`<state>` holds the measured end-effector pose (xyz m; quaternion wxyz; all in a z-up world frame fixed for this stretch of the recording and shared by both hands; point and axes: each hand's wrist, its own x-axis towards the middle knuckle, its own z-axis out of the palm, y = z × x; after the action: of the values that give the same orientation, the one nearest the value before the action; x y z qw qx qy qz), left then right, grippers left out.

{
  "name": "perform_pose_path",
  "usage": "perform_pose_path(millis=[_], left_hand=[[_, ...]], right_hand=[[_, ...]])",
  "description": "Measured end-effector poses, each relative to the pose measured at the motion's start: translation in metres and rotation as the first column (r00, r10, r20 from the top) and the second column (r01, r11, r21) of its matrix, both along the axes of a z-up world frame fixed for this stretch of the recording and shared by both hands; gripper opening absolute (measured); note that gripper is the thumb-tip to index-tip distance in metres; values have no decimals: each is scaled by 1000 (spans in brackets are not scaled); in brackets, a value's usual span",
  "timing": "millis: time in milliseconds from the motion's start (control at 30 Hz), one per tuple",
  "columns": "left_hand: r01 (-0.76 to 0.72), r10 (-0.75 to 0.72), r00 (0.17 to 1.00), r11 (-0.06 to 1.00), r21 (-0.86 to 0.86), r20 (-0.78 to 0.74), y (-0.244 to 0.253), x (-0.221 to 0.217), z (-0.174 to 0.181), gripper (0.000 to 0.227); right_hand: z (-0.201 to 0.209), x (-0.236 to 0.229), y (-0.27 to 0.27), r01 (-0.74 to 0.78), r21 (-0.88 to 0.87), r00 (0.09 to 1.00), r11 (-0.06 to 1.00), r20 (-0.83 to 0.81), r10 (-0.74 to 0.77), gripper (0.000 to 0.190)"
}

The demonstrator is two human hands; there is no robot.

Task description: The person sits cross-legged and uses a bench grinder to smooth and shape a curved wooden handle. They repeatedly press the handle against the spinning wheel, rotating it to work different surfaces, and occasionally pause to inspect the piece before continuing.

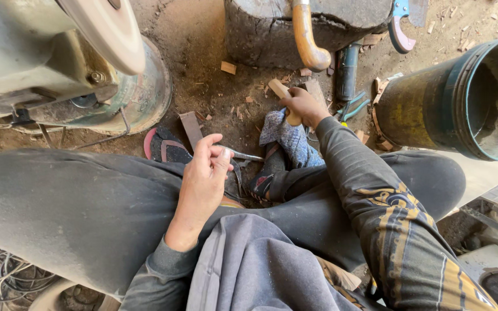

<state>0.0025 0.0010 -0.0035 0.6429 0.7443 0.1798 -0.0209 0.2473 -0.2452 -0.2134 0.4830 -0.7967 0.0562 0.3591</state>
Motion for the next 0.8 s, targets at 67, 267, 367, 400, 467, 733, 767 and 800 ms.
perform_pose_path(millis=[67, 267, 367, 400, 467, 733, 767, 800], left_hand=[[-11, 11, 1000, 1000, -10, -8, 0, 0, -2, 40], [-23, 21, 999, 996, -89, -26, 0, -1, 2, 40], [0, -1, 1000, 997, -78, -10, -1, -1, 3, 40], [10, -10, 1000, 997, -71, -6, -2, -2, 3, 40], [18, -18, 1000, 997, -79, -4, -3, -3, 4, 40], [41, -42, 999, 994, -103, -8, -5, -9, 7, 40], [45, -45, 999, 994, -103, -2, -5, -9, 7, 40], [49, -48, 999, 993, -103, 5, -5, -8, 7, 41]], right_hand=[[-6, -4, -3, -35, -27, 997, 999, -69, 33, 41], [-34, -18, -28, -526, -413, 849, 744, -201, 488, 42], [-42, -30, -38, -704, -399, 703, 587, -505, 500, 42], [-41, -38, -41, -714, -342, 663, 612, -610, 433, 44], [-30, -48, -44, -715, -259, 594, 649, -715, 369, 43], [30, -23, -45, -361, -336, 914, 870, -313, 258, 37], [31, -11, -50, -46, -216, 969, 975, -245, -9, 38], [31, -1, -58, 113, -204, 975, 972, -164, -147, 38]])
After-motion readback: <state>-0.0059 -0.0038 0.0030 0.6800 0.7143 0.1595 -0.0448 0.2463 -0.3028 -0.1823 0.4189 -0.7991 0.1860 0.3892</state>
